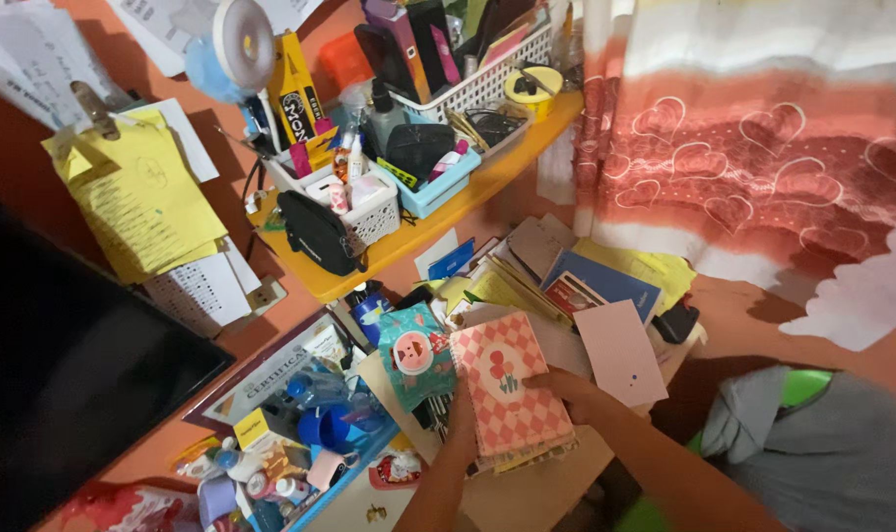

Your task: The person sorts through a variety of papers, notebooks, and small envelopes on a cluttered desk, picking up items one at a time and placing them into different stacks.

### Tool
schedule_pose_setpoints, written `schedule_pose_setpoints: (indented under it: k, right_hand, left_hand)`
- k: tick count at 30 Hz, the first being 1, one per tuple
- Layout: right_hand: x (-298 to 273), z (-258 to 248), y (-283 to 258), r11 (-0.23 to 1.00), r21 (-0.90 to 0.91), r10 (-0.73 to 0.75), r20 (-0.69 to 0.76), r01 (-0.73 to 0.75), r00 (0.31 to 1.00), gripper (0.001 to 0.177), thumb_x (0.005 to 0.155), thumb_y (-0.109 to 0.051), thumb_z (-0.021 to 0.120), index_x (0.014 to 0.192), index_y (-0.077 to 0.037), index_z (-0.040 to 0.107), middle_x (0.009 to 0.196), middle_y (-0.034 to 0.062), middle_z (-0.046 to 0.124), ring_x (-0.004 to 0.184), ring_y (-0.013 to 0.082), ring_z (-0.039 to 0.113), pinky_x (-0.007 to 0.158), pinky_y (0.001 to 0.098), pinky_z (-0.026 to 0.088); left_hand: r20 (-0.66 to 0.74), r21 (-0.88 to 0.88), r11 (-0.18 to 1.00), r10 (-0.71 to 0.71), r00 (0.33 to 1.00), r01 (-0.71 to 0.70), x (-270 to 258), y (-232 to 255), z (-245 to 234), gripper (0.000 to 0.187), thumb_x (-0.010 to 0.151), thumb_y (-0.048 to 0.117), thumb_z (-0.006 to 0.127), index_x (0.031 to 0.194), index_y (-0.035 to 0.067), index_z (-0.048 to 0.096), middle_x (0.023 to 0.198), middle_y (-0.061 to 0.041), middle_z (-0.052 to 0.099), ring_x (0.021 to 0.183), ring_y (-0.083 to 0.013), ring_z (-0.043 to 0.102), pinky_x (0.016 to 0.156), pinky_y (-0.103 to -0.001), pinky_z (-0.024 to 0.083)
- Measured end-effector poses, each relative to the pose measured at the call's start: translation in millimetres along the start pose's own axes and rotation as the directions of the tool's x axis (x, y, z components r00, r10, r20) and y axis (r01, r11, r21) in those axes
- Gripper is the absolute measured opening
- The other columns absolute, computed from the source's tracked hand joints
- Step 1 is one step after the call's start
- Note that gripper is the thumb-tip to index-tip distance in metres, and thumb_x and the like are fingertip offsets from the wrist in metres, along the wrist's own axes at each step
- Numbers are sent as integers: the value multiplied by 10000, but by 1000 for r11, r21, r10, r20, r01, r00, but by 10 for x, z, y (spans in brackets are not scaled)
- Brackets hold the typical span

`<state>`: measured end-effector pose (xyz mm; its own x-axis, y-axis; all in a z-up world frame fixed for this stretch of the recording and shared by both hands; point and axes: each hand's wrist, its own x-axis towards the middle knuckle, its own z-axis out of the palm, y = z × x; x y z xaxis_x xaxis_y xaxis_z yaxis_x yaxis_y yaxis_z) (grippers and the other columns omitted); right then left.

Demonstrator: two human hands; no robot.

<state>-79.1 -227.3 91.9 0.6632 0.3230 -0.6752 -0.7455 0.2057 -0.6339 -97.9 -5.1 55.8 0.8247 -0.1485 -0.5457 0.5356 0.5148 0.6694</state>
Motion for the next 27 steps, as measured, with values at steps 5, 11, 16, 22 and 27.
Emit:
schedule_pose_setpoints:
  k: [5,11,16,22,27]
  right_hand:
    - [5,39,29,997,53,-49,0,49,999,619,866,-161,733,1434,-43,516,1281,154,699,1069,279,738,858,435,644]
    - [-17,116,59,986,-121,-115,8,115,993,583,847,-140,749,1384,-43,546,1226,156,717,1047,291,732,845,445,632]
    - [69,108,75,993,-116,-26,83,36,996,583,823,-173,771,1363,-27,607,1234,135,722,1055,268,729,860,421,621]
    - [267,104,203,952,-283,-103,67,118,992,581,806,-190,817,1323,13,648,1220,141,728,1053,260,717,842,392,604]
    - [227,120,222,933,-288,-202,77,216,976,545,764,-148,832,1259,18,676,1105,150,784,953,257,758,800,411,614]
  left_hand:
    - [-132,349,937,41,990,8,234,-90,-170,962,865,737,611,1474,-1,515,1352,-197,663,1124,-308,708,883,-438,593]
    - [-192,219,976,31,981,12,94,-146,-204,883,810,538,745,1488,59,443,1357,-168,614,1162,-322,681,910,-471,602]
    - [-272,262,965,65,960,9,-87,-242,-228,762,878,501,700,1476,82,482,1349,-136,639,1159,-296,678,885,-424,580]
    - [-249,43,984,178,952,-173,-244,-440,-234,709,891,404,715,1460,50,487,1343,-126,636,1158,-279,672,922,-426,591]
    - [-322,122,978,202,925,-171,-358,-489,-142,682,935,475,644,1456,50,526,1365,-94,635,1162,-238,636,953,-393,525]
